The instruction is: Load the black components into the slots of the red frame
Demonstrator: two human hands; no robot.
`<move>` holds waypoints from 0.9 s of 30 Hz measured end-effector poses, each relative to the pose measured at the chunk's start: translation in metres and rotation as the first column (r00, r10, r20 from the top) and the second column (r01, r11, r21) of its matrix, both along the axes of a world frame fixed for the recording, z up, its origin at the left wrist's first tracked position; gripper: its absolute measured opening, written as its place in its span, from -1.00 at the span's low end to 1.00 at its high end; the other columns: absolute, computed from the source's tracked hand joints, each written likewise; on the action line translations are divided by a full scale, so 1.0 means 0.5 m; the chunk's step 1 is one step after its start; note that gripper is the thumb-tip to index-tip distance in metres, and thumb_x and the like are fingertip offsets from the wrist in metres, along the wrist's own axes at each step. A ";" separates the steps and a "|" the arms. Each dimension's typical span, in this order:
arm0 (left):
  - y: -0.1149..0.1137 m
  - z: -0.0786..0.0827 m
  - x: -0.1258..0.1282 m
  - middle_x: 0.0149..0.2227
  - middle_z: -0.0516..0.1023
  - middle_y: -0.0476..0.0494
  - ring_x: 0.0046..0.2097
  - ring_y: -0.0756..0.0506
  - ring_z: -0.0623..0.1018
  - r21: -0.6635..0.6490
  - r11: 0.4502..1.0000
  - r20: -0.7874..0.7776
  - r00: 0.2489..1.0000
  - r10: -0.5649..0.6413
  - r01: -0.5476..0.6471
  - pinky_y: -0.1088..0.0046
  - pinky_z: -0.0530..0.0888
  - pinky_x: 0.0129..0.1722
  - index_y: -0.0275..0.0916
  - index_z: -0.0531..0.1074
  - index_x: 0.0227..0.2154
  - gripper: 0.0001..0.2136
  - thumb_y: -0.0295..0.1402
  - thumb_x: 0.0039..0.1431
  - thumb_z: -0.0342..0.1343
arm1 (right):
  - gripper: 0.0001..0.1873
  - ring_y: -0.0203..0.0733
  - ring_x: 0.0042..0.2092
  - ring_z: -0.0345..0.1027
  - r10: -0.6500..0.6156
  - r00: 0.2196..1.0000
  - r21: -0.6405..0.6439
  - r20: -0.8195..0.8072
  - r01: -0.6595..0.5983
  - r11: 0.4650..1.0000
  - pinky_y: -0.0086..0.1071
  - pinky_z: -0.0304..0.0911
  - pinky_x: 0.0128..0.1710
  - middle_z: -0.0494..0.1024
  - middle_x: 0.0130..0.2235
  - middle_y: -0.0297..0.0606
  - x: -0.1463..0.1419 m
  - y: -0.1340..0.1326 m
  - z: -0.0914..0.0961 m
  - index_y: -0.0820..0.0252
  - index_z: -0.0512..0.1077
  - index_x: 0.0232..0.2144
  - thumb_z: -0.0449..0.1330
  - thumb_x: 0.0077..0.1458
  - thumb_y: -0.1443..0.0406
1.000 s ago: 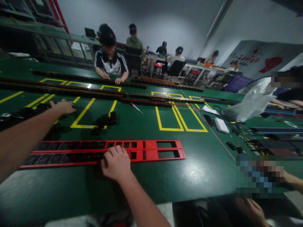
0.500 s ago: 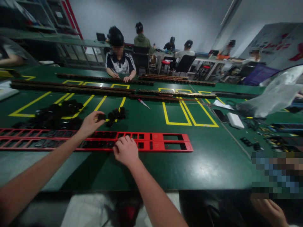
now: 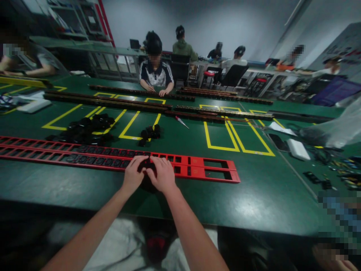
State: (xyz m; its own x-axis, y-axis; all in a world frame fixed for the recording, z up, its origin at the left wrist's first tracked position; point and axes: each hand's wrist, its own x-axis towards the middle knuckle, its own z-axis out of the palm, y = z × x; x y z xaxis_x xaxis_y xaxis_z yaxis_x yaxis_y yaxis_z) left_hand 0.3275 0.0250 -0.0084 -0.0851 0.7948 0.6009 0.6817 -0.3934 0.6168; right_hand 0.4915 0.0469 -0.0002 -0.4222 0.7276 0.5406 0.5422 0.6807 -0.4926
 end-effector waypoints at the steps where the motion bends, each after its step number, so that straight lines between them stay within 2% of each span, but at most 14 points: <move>1: -0.002 -0.010 0.002 -0.03 0.57 -0.16 0.03 -0.16 0.57 0.004 1.000 -0.014 1.000 -0.011 0.011 0.22 0.54 0.11 -0.15 0.45 0.00 -0.55 -0.63 0.07 0.00 | -0.56 -0.02 0.03 0.39 0.018 1.000 -0.001 -0.013 -0.018 1.000 -0.14 0.29 -0.01 0.54 0.09 -0.09 0.002 0.000 0.000 0.20 0.35 0.19 0.08 0.34 0.16; 5: -0.004 -0.036 0.004 0.00 0.61 -0.15 0.01 -0.17 0.60 0.000 1.000 -0.033 0.999 -0.004 0.004 0.23 0.57 0.07 -0.15 0.41 0.05 -0.56 -0.57 0.10 0.06 | -0.57 -0.02 -0.02 0.41 0.039 0.998 -0.001 -0.039 -0.039 0.999 -0.14 0.31 -0.03 0.58 0.02 -0.08 0.002 0.002 -0.002 0.20 0.39 0.14 0.10 0.33 0.13; 9: -0.007 -0.033 0.006 -0.01 0.61 -0.17 0.00 -0.18 0.61 -0.021 0.999 -0.057 0.998 0.040 -0.041 0.22 0.56 0.04 -0.15 0.40 0.08 -0.55 -0.55 0.10 0.07 | -0.65 -0.03 -0.05 0.42 0.051 0.995 0.005 -0.087 -0.050 0.999 -0.14 0.35 -0.03 0.59 -0.04 -0.09 0.000 0.004 -0.003 0.18 0.44 0.04 0.11 0.30 0.16; 13: -0.008 -0.018 0.004 -0.15 0.63 -0.16 -0.07 -0.21 0.61 -0.007 0.989 -0.096 0.985 0.144 -0.145 0.16 0.52 0.01 -0.16 0.49 -0.15 -0.78 -0.50 0.16 0.09 | -0.68 -0.03 -0.01 0.42 0.025 0.984 0.000 -0.177 -0.025 1.000 -0.16 0.39 0.00 0.57 -0.05 -0.08 0.000 0.005 -0.004 0.16 0.44 0.01 0.17 0.26 0.17; 16: -0.007 -0.011 0.002 -0.20 0.62 -0.16 -0.11 -0.19 0.61 0.004 0.988 -0.089 0.984 0.155 -0.155 0.18 0.52 -0.04 -0.17 0.50 -0.25 -0.87 -0.44 0.25 0.05 | -0.66 -0.05 0.02 0.43 0.017 0.983 -0.008 -0.183 -0.019 1.000 -0.20 0.41 0.01 0.54 -0.03 -0.07 0.000 0.005 -0.008 0.15 0.44 0.04 0.18 0.25 0.20; 19: -0.008 -0.014 0.002 -0.12 0.63 -0.19 -0.05 -0.19 0.60 0.008 0.994 -0.088 0.990 0.111 -0.110 0.18 0.51 0.03 -0.18 0.51 -0.13 -0.79 -0.38 0.33 -0.03 | -0.61 -0.08 -0.01 0.46 -0.035 0.989 -0.062 -0.145 0.027 0.998 -0.23 0.43 -0.02 0.55 -0.02 -0.09 0.001 0.007 -0.014 0.12 0.42 0.12 0.16 0.28 0.19; 22: -0.008 -0.022 0.003 0.00 0.60 -0.22 0.04 -0.22 0.57 0.000 1.000 -0.144 0.989 0.028 -0.028 0.13 0.49 0.10 -0.17 0.46 0.05 -0.68 -0.37 0.26 0.03 | -0.57 -0.08 -0.10 0.51 -0.104 0.990 -0.117 -0.091 0.093 0.989 -0.25 0.45 -0.07 0.58 -0.07 -0.12 0.004 0.010 -0.022 0.10 0.42 0.17 0.17 0.29 0.16; 24: -0.007 -0.026 0.004 0.02 0.60 -0.24 0.05 -0.25 0.57 -0.010 1.000 -0.176 0.984 0.001 -0.003 0.11 0.49 0.10 -0.17 0.43 0.10 -0.62 -0.39 0.22 0.07 | -0.55 -0.07 -0.10 0.52 -0.101 0.992 -0.130 -0.076 0.091 0.987 -0.23 0.46 -0.06 0.59 -0.05 -0.12 0.007 0.012 -0.027 0.10 0.42 0.17 0.19 0.28 0.14; 27: -0.004 -0.028 0.003 0.00 0.60 -0.25 0.04 -0.24 0.57 -0.018 0.999 -0.186 0.982 0.037 -0.041 0.10 0.50 0.09 -0.17 0.44 0.08 -0.65 -0.44 0.24 0.04 | -0.51 -0.04 -0.01 0.49 -0.037 0.995 -0.119 -0.096 0.026 0.993 -0.19 0.45 0.01 0.56 0.02 -0.08 0.009 0.012 -0.024 0.12 0.37 0.22 0.19 0.28 0.15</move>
